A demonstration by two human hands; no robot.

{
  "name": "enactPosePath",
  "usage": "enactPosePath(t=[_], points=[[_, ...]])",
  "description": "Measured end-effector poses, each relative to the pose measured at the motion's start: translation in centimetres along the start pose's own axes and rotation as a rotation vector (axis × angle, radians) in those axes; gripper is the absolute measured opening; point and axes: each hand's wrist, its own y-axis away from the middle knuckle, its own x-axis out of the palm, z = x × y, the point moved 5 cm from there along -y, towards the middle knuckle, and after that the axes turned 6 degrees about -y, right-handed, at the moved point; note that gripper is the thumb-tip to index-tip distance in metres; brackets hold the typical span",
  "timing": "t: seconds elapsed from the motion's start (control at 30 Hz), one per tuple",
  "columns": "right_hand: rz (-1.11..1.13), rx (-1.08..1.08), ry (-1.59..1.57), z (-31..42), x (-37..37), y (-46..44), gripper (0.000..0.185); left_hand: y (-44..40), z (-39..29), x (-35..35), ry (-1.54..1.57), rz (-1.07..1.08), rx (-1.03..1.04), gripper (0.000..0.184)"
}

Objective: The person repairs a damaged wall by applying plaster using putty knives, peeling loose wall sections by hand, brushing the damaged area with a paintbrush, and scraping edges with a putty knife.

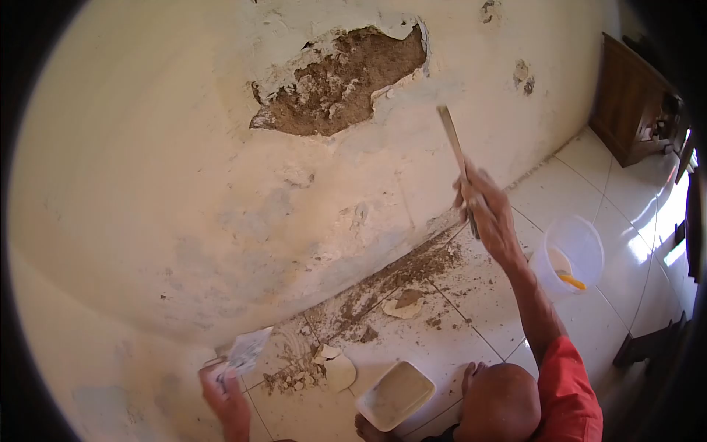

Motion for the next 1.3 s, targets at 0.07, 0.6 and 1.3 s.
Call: enactPosePath(t=[0.07, 0.6, 1.3], points=[[-0.137, -0.087, 0.115, 1.4, -0.4, -2.7, 0.047, 0.2, -1.1, -2.1, 0.012, -0.068, 0.020, 0.016], [-0.130, -0.123, -0.209, -0.5, 1.6, -7.5, 0.036, 3.2, -5.9, -2.0, -0.069, 0.167, -0.155, 0.019], [-0.063, -0.591, 0.266, -0.9, 4.9, -10.4, 0.024, 3.0, -5.9, -1.9, -0.207, 0.252, -0.164, 0.023]])
